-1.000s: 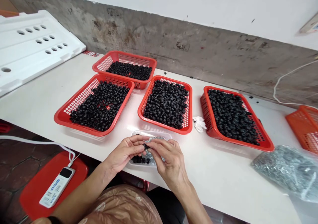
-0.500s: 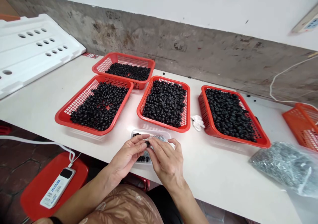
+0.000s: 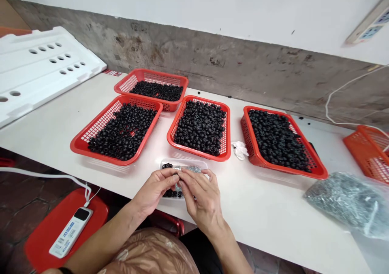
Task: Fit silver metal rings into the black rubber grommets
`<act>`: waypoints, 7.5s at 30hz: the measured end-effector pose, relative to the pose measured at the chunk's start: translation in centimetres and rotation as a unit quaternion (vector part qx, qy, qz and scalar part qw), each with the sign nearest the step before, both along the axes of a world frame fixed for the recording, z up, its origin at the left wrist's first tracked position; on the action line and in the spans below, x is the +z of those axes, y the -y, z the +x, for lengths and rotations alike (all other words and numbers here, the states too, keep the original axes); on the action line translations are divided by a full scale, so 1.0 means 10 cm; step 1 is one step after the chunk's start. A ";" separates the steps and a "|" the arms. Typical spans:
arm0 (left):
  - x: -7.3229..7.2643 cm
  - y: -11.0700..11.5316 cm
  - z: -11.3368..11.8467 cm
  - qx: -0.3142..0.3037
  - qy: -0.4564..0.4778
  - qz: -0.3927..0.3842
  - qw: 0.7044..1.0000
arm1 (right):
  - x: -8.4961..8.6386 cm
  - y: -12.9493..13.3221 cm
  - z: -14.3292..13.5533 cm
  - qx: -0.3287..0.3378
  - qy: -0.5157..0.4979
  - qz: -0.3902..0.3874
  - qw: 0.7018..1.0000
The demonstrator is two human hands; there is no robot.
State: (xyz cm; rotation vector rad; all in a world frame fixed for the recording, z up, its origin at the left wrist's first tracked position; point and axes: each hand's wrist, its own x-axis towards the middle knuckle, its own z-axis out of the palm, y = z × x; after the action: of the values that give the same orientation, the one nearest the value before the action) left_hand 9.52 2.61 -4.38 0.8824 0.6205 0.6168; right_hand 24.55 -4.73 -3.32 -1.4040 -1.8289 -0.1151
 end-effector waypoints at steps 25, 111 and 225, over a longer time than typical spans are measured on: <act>0.08 0.11 0.14 0.084 0.028 -0.056 0.995 | 0.05 -0.09 0.01 -0.017 -0.014 -0.024 0.999; -0.21 0.01 -0.33 0.210 -0.228 0.291 0.905 | 0.36 -0.76 0.63 -0.155 0.038 -0.005 0.987; -0.23 0.05 -0.31 0.039 -0.084 0.105 0.990 | -0.16 -0.06 -0.07 0.008 -0.247 -0.248 0.937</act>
State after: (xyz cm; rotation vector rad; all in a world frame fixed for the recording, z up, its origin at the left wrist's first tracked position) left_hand 6.44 2.07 -6.66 1.1196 0.7538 0.6915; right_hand 23.84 -4.13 -4.91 -1.5719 -1.4900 0.6950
